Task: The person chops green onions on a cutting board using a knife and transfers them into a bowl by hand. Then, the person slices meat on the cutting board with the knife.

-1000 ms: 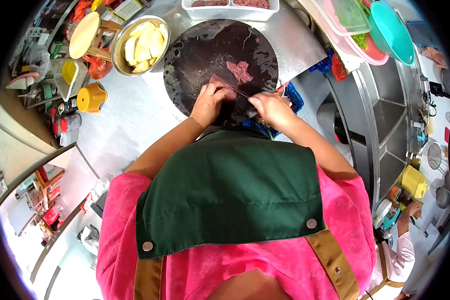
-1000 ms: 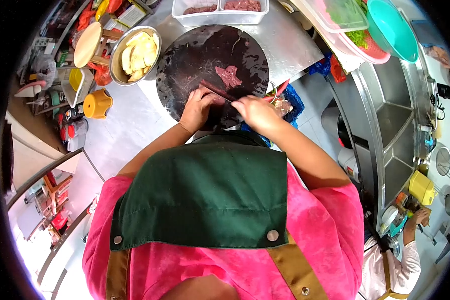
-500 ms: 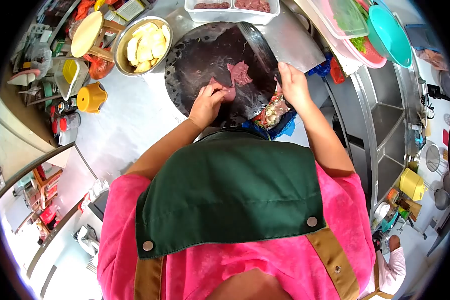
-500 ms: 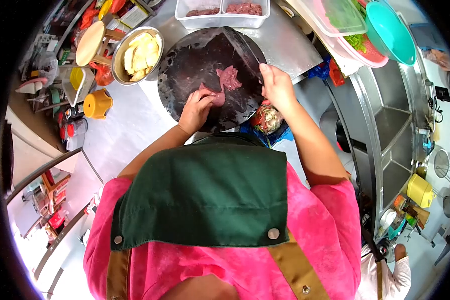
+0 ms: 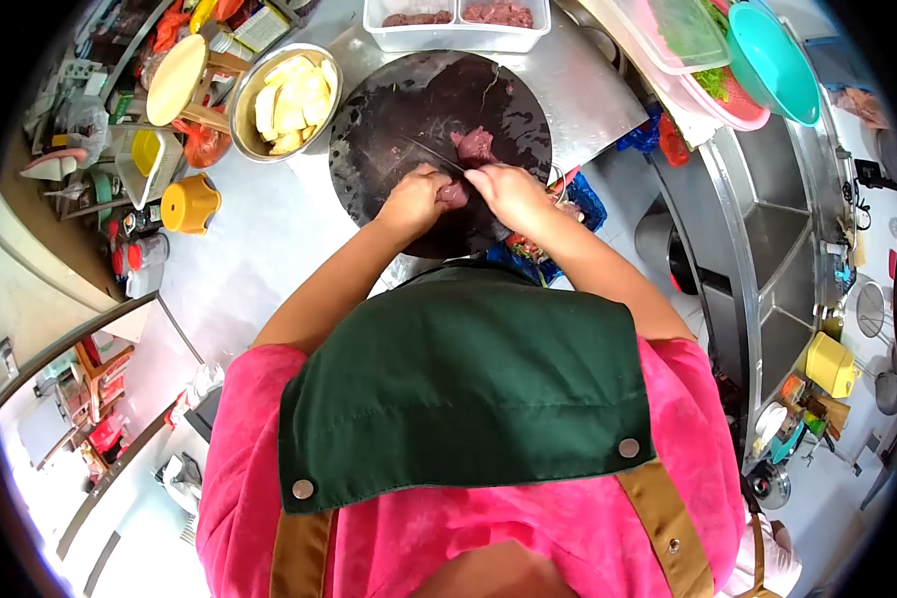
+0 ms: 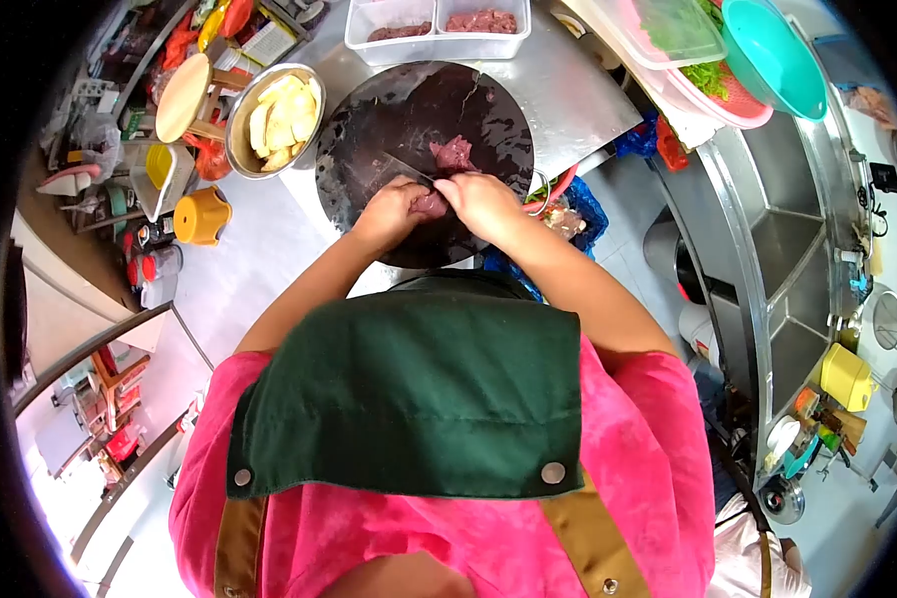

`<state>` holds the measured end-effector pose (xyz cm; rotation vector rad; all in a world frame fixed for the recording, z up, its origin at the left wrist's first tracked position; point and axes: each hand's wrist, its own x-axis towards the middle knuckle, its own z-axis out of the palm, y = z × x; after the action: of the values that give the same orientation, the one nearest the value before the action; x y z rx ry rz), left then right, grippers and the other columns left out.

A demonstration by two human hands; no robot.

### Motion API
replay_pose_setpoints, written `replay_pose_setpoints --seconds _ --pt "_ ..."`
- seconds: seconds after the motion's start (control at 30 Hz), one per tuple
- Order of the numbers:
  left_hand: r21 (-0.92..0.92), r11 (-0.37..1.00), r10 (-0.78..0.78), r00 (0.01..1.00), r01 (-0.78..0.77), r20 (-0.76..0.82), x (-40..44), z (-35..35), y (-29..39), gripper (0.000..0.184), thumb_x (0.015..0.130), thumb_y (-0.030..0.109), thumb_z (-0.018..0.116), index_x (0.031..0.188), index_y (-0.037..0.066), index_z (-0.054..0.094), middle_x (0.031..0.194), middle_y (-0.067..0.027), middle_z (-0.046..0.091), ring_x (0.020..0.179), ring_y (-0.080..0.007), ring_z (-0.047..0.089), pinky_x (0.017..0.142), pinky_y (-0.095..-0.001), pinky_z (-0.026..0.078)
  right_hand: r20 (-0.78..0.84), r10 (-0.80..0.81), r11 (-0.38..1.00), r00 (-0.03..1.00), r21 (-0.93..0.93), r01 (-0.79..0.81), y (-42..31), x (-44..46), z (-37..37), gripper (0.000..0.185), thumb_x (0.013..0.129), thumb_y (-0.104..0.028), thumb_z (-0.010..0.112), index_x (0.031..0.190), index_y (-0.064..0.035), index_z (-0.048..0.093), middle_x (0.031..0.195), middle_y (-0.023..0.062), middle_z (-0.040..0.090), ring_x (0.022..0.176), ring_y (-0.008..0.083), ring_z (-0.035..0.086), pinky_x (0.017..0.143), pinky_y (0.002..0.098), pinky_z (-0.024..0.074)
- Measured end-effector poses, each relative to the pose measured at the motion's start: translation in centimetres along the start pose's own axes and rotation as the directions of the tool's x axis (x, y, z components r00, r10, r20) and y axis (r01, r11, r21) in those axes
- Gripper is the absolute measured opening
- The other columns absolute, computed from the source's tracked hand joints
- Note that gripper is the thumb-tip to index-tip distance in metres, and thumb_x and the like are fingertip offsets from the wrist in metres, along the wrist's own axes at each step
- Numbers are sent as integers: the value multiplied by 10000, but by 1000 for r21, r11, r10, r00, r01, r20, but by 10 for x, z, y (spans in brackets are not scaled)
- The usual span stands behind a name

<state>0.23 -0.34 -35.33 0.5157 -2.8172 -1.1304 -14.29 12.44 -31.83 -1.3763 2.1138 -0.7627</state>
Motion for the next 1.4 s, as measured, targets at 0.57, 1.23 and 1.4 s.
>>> replay_pose_setpoints --seconds 0.57,1.23,1.4 --pt "-662 718 -282 959 214 4 -8 20 -10 197 730 26 645 784 35 455 690 -73 529 651 -106 513 585 -257 418 -36 357 847 934 435 -306 2 -41 -50 376 913 -348 502 961 10 607 698 103 578 547 179 566 530 303 454" --pt "218 957 206 977 -191 -48 -24 5 9 226 759 80 552 973 55 619 1031 -84 531 992 -266 482 862 -342 421 -62 60 986 996 -149 -69 -16 -83 -5 303 879 -315 525 982 -45 617 915 177 613 815 356 603 701 422 497" --pt "232 929 312 947 -287 -79 -22 5 2 269 735 43 546 995 47 615 1035 -95 557 956 -280 503 848 -349 433 -6 59 998 998 -38 -59 -18 -24 15 387 909 -359 437 887 -18 616 906 182 601 895 358 577 772 427 460"
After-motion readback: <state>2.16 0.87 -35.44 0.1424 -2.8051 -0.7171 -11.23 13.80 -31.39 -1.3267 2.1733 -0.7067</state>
